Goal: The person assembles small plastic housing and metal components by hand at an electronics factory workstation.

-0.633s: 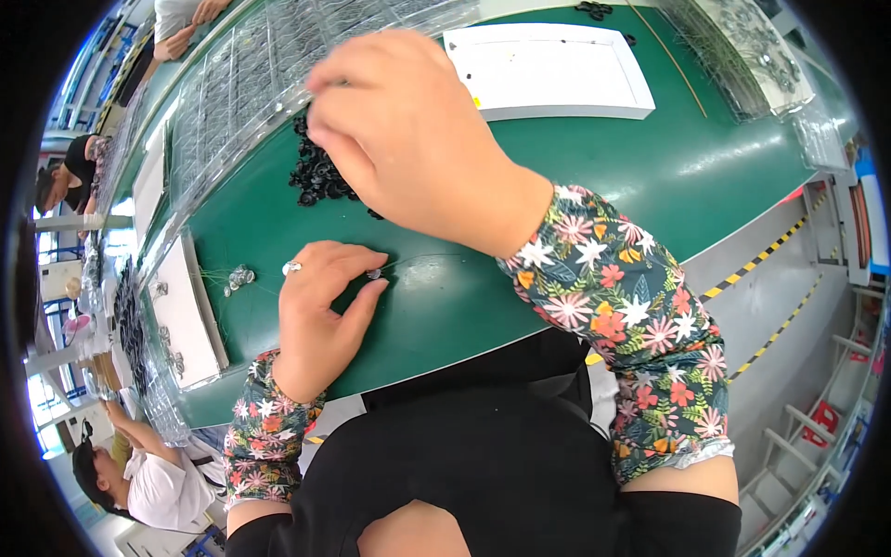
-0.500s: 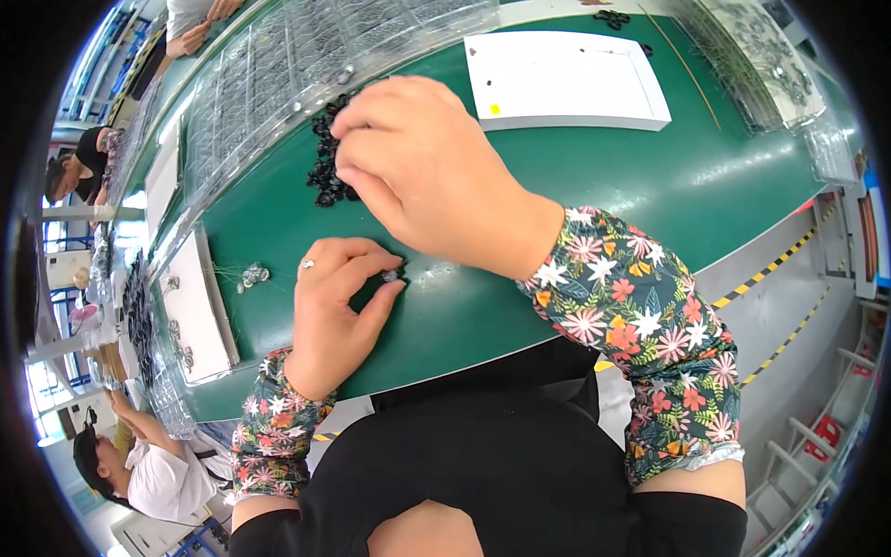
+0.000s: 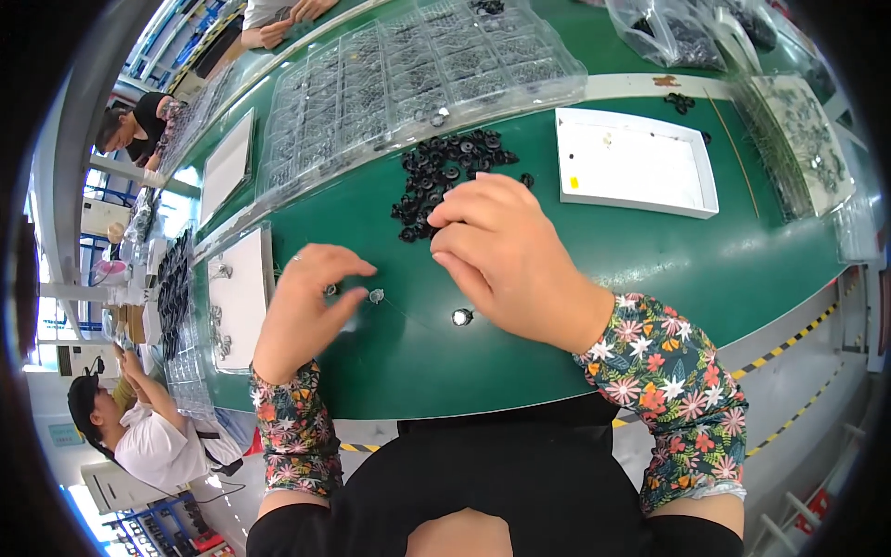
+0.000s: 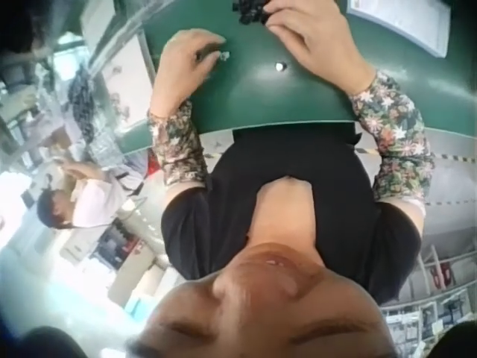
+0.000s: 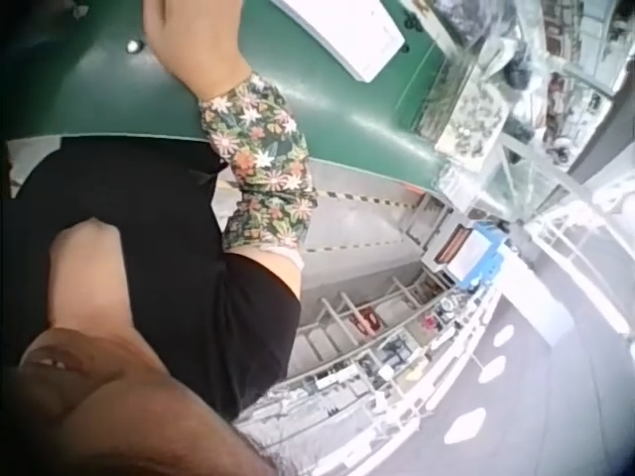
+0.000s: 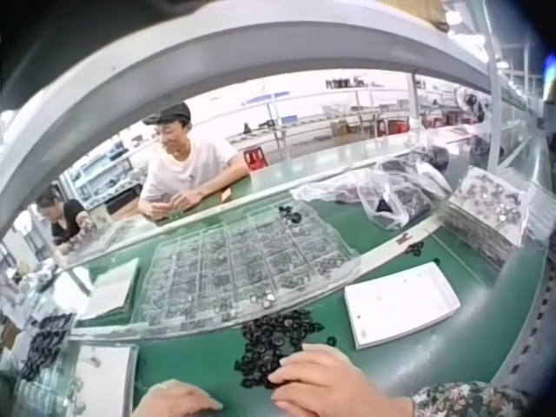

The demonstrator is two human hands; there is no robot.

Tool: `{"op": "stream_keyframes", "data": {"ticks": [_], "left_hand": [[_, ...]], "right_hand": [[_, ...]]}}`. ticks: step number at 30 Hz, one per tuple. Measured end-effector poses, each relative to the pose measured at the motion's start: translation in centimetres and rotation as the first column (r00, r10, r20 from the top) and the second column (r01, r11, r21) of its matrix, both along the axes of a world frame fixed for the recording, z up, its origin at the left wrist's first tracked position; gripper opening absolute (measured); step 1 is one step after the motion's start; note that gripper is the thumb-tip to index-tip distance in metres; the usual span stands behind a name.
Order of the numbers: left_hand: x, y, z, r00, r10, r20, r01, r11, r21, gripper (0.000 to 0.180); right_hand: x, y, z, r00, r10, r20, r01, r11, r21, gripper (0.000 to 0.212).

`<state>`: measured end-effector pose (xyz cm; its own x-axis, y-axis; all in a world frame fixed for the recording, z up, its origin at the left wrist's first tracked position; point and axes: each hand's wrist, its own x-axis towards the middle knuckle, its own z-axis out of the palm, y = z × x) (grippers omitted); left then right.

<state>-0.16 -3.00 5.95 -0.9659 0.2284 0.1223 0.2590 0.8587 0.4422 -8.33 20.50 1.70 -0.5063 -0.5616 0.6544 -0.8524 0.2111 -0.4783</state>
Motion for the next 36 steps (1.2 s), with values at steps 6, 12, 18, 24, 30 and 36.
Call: {"op": "stream_keyframes", "data": {"ticks": [6, 12, 18, 24, 30, 36], "left_hand": [[0.3, -0.2, -1.0, 0.998, -0.001, 0.062, 0.005, 0.998, -0.056, 0.023], [-0.3, 0.6, -1.6, 1.000, 0.003, -0.005, -0.003, 0.999, 0.032, 0.015], [-0.4, 2.9, -1.2, 0.979, -0.017, -0.205, 0.086, 0.939, 0.333, 0.019], [0.0, 3.6, -1.8, 0.944, 0.002, -0.331, 0.134, 0.911, 0.389, 0.019], [0.6, 4.1, -2.5, 0.934, 0.034, -0.354, 0.129, 0.896, 0.426, 0.018], [0.4, 4.2, -2.2, 0.937, 0.068, -0.342, 0.119, 0.860, 0.497, 0.023]], "right_hand": [[0.1, -0.4, 0.3, 1.000, 0.020, 0.017, -0.020, 1.000, 0.000, 0.009], [0.5, -0.8, 0.2, 1.000, 0.008, 0.023, -0.007, 1.000, -0.013, 0.010], [0.7, -1.8, 0.2, 0.984, 0.000, 0.177, 0.001, 1.000, -0.005, 0.007], [1.0, -1.8, 0.2, 0.904, 0.115, 0.412, -0.113, 0.993, -0.028, 0.007], [1.2, -1.5, -0.1, 0.808, 0.212, 0.549, -0.195, 0.977, -0.090, 0.008], [0.8, -1.3, -0.2, 0.752, 0.265, 0.604, -0.162, 0.962, -0.220, 0.006]]}}
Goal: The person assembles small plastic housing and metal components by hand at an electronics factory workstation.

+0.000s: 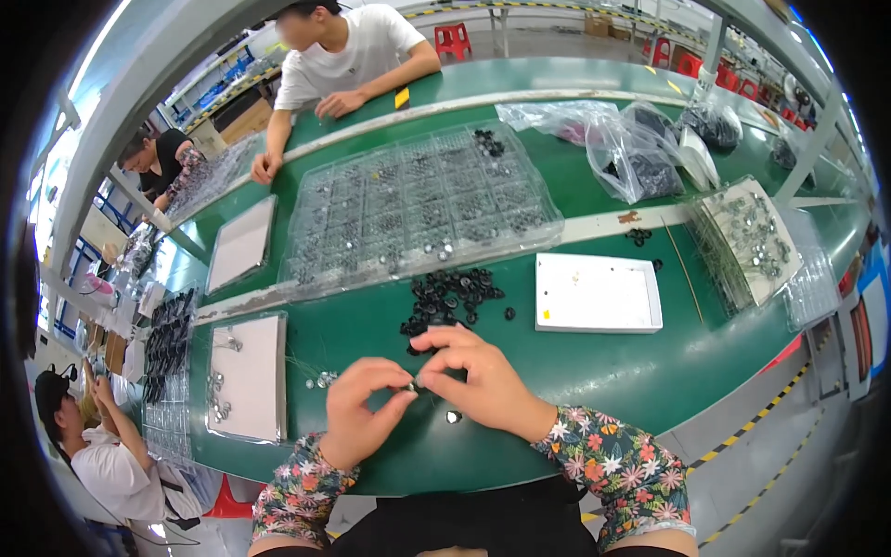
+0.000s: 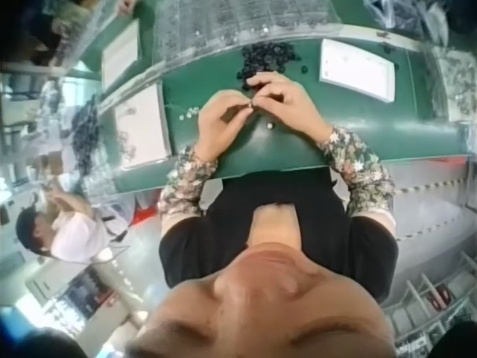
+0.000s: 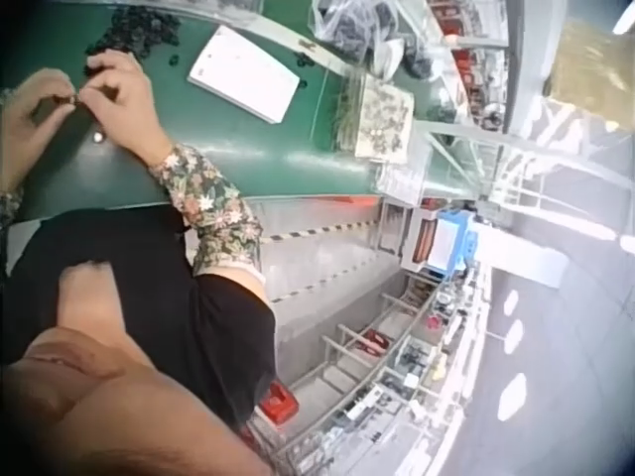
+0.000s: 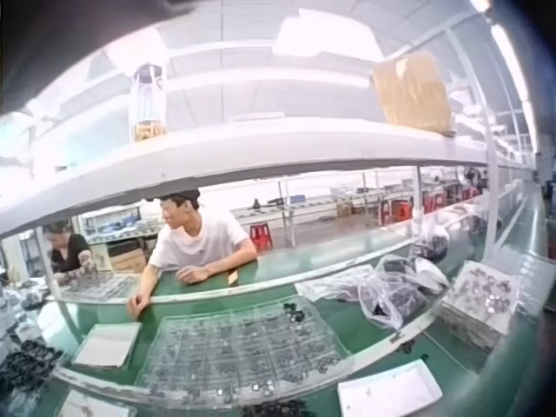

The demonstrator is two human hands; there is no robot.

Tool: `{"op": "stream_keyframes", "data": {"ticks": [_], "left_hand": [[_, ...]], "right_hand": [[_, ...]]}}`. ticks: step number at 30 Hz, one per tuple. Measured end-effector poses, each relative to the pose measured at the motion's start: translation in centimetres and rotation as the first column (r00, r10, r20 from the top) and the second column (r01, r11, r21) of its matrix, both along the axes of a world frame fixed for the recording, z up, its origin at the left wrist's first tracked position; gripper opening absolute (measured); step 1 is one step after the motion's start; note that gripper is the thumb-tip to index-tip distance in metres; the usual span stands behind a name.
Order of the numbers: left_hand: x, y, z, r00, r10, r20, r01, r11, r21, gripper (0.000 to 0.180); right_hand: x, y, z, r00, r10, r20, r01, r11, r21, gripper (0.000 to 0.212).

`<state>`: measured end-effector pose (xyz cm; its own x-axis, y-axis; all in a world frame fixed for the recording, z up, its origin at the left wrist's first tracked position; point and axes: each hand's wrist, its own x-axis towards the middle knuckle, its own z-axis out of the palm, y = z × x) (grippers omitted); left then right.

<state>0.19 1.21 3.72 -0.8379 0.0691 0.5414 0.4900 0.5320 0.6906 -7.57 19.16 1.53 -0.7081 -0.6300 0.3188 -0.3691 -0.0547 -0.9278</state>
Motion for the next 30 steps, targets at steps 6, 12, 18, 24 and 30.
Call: {"op": "stream_keyframes", "data": {"ticks": [6, 12, 18, 24, 30], "left_hand": [[-0.9, -2.1, 0.6, 0.967, 0.246, 0.069, -0.215, 0.928, -0.303, 0.016], [-0.8, -3.9, -0.9, 0.945, 0.298, 0.133, -0.187, 0.829, -0.527, 0.021], [-0.8, -1.9, 0.6, 0.971, 0.233, -0.059, -0.238, 0.964, -0.119, 0.022], [-0.1, 0.4, 0.9, 0.989, 0.066, -0.130, -0.084, 0.986, -0.142, 0.032], [-0.2, 1.1, -0.2, 0.991, 0.063, -0.121, -0.088, 0.973, -0.214, 0.035]], "right_hand": [[-1.0, 0.6, 0.8, 0.990, -0.059, 0.125, 0.058, 0.998, 0.011, 0.009], [-1.0, 0.9, 0.6, 0.974, -0.073, 0.215, 0.087, 0.995, -0.055, 0.009], [-0.4, 0.9, 0.6, 0.979, -0.095, 0.182, 0.100, 0.995, -0.016, 0.008], [0.3, 0.3, 1.1, 0.988, -0.023, 0.151, 0.021, 1.000, 0.014, 0.004], [0.6, 0.3, 1.2, 0.933, 0.062, 0.354, -0.053, 0.998, -0.035, 0.006]]}}
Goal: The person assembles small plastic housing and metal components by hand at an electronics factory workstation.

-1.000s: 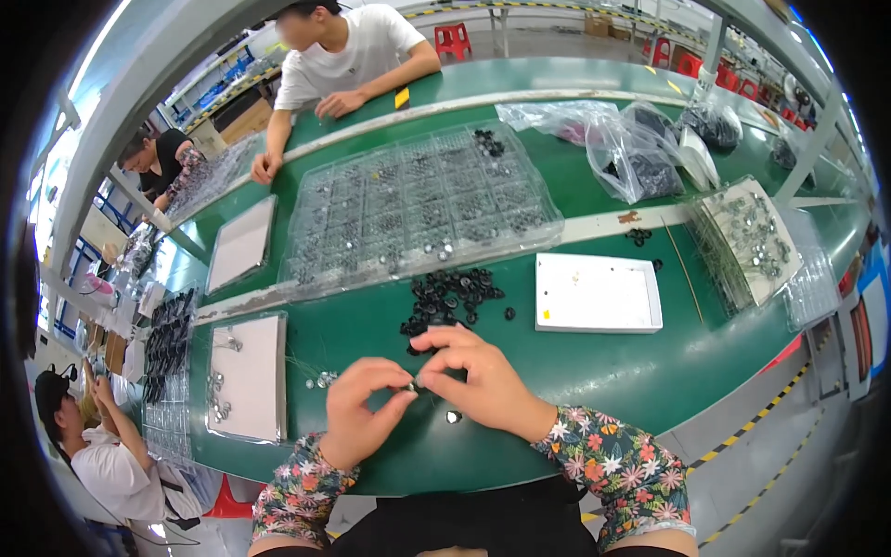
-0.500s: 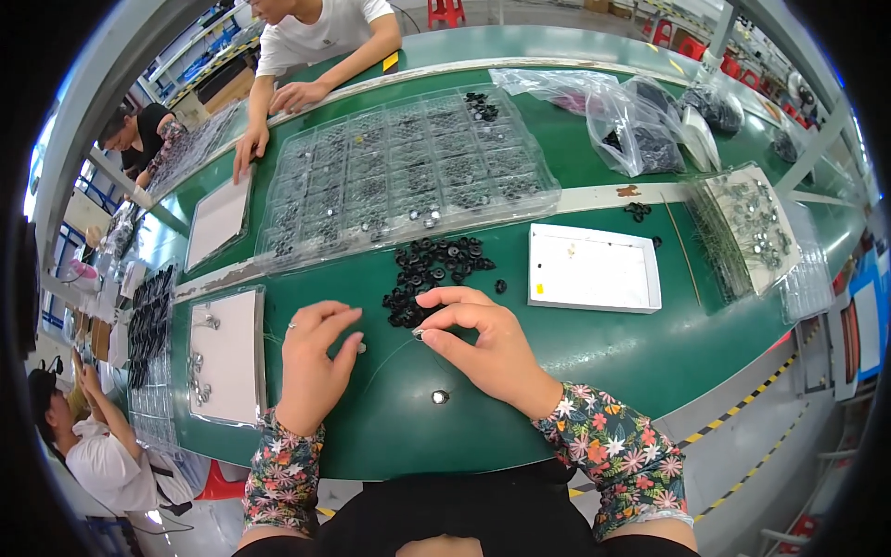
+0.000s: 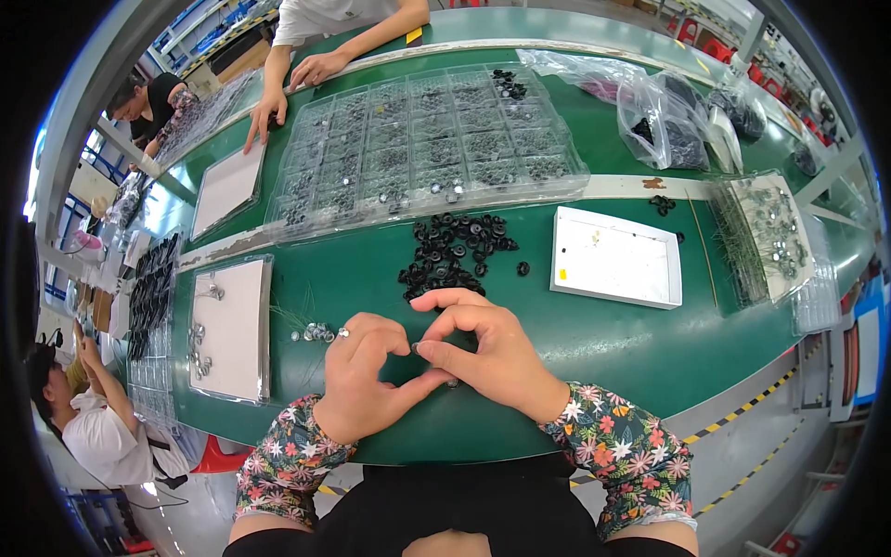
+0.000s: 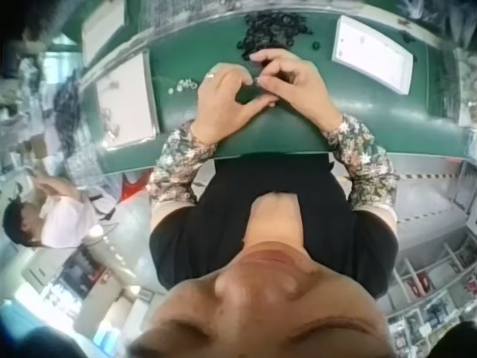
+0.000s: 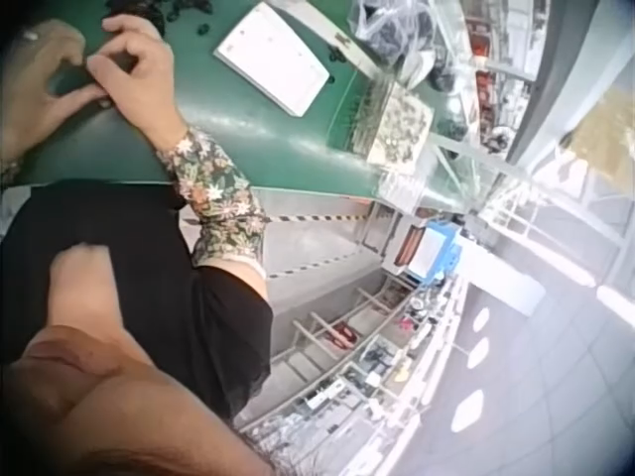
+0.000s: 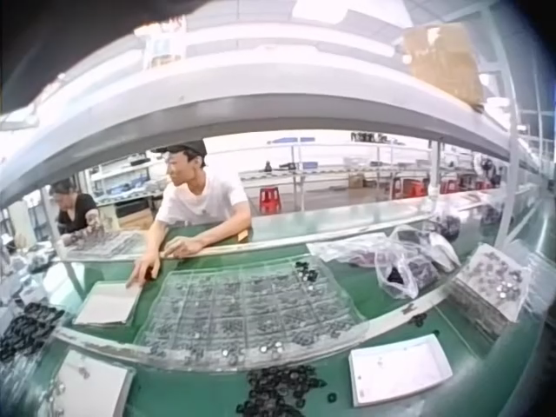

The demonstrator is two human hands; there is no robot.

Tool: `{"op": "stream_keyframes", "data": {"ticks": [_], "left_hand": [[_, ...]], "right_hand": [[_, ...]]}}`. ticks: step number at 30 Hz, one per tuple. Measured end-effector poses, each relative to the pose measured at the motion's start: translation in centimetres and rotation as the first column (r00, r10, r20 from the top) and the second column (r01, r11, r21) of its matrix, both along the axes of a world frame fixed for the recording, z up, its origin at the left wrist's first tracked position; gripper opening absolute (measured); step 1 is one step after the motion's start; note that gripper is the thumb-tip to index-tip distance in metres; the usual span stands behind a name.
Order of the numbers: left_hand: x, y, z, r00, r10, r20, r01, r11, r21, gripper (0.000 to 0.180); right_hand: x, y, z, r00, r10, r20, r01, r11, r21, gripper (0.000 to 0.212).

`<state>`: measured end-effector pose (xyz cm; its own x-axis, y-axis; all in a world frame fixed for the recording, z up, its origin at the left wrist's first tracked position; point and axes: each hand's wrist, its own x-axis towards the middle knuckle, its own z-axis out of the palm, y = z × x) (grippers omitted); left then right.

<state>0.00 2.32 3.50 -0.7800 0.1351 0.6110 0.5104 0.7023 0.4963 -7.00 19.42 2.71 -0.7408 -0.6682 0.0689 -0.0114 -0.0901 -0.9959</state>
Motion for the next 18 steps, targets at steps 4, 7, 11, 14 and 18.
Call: {"op": "stream_keyframes", "data": {"ticks": [4, 7, 11, 14, 18], "left_hand": [[0.1, 0.0, -0.2, 1.000, 0.004, 0.018, -0.005, 0.998, 0.064, 0.032], [0.1, -0.1, -0.4, 0.999, -0.017, 0.046, 0.011, 0.992, 0.128, 0.030], [0.6, -0.6, -0.1, 0.961, -0.114, 0.253, 0.013, 0.929, 0.369, 0.027], [0.5, -1.2, 0.1, 0.858, -0.333, 0.392, -0.101, 0.638, 0.763, 0.012], [0.1, -1.3, -0.1, 0.817, -0.465, 0.340, 0.020, 0.612, 0.791, 0.021]], "right_hand": [[0.2, -0.1, 0.0, 0.989, 0.061, 0.133, -0.054, 0.997, -0.052, 0.007], [0.1, -0.1, -0.2, 0.979, 0.074, 0.188, -0.056, 0.993, -0.102, 0.008], [0.0, 0.2, -0.2, 0.984, 0.058, 0.171, -0.041, 0.994, -0.102, 0.008], [-0.1, 0.2, -0.2, 0.979, 0.052, 0.199, -0.027, 0.992, -0.127, 0.008], [0.0, 0.3, -0.6, 0.956, 0.080, 0.282, -0.027, 0.982, -0.186, 0.010]]}}
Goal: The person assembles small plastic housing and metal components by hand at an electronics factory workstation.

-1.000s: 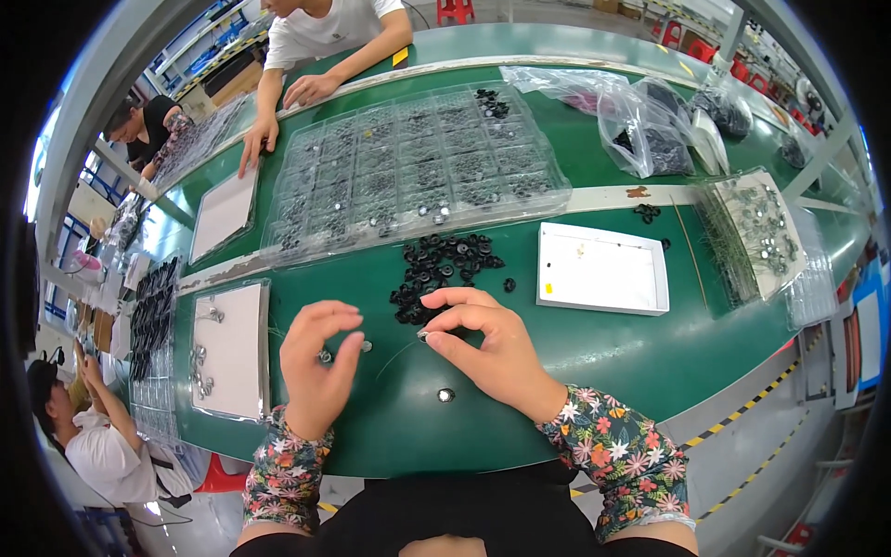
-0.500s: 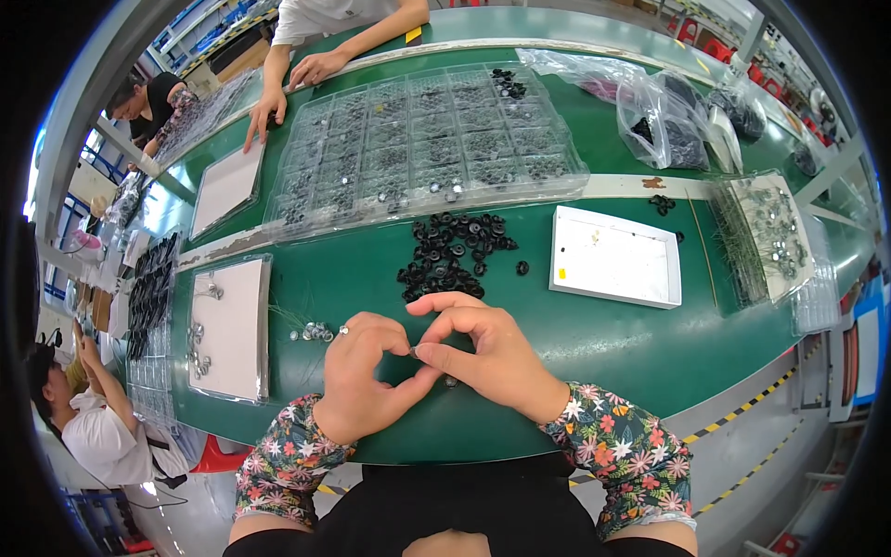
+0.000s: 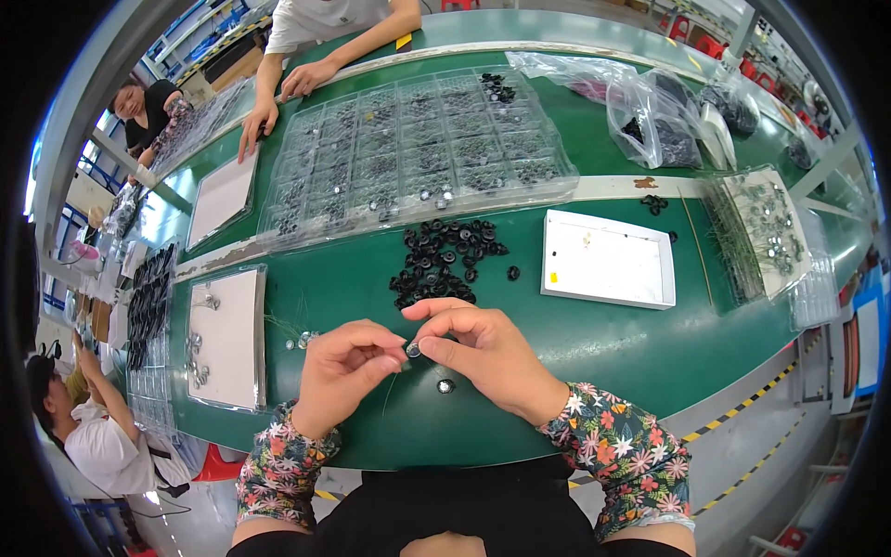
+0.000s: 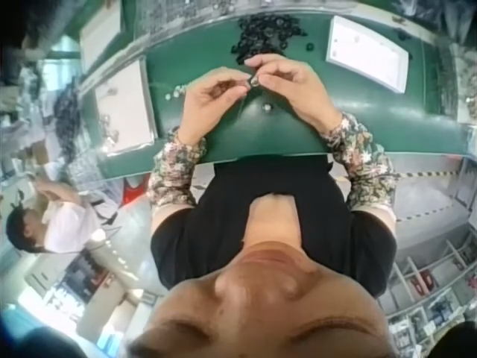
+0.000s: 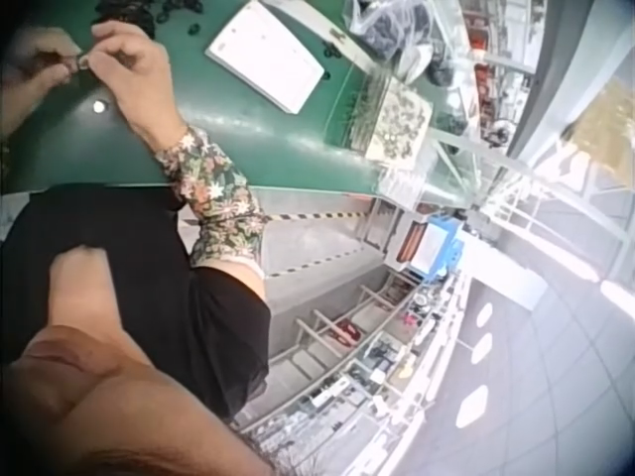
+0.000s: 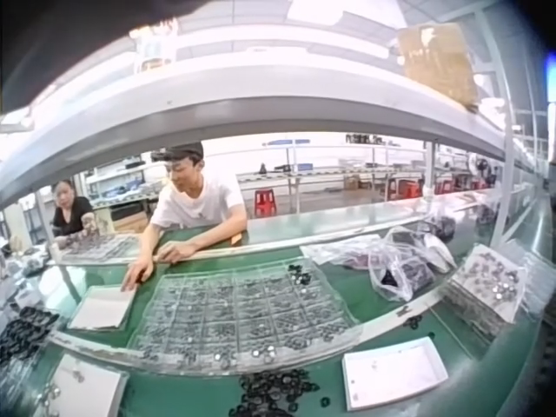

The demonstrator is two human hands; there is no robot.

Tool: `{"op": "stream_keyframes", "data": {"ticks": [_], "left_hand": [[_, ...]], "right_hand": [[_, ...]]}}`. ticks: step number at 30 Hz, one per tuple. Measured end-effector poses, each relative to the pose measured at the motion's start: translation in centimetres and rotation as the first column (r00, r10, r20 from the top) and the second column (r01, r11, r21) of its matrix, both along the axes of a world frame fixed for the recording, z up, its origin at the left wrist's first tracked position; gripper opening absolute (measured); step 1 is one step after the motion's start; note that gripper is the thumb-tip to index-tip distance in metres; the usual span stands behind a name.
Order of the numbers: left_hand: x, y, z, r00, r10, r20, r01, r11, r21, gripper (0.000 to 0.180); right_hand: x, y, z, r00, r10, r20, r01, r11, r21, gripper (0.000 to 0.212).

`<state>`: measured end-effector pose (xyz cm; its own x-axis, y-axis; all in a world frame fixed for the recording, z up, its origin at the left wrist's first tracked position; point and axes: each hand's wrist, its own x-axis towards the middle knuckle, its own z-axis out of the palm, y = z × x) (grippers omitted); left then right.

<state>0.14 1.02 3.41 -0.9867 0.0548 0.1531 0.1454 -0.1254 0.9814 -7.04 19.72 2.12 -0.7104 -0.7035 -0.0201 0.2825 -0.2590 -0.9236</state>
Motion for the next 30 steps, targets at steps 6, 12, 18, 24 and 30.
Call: {"op": "stream_keyframes", "data": {"ticks": [6, 12, 18, 24, 30], "left_hand": [[0.1, 0.4, -0.4, 0.992, 0.050, -0.116, -0.072, 0.977, -0.201, 0.025], [0.3, 0.3, -0.1, 0.982, -0.001, -0.191, -0.069, 0.929, -0.363, 0.027], [0.2, 0.5, -0.6, 0.939, 0.126, -0.320, -0.222, 0.931, -0.288, 0.025], [0.2, 0.1, -1.2, 0.971, 0.041, -0.235, -0.085, 0.980, -0.182, 0.026], [0.4, 0.0, -1.2, 0.990, -0.028, -0.136, 0.030, 1.000, 0.008, 0.025]], "right_hand": [[0.5, -0.3, 0.1, 0.988, 0.051, 0.146, -0.043, 0.997, -0.060, 0.012], [0.7, -0.3, -0.1, 0.974, 0.089, 0.209, -0.070, 0.993, -0.094, 0.014], [0.7, 0.0, 1.1, 0.996, 0.090, 0.025, -0.091, 0.993, 0.078, 0.015], [0.5, 0.3, 1.3, 0.976, 0.093, -0.198, -0.066, 0.988, 0.141, 0.012], [0.5, 0.5, 1.2, 0.956, 0.029, -0.292, 0.011, 0.991, 0.132, 0.008]]}}
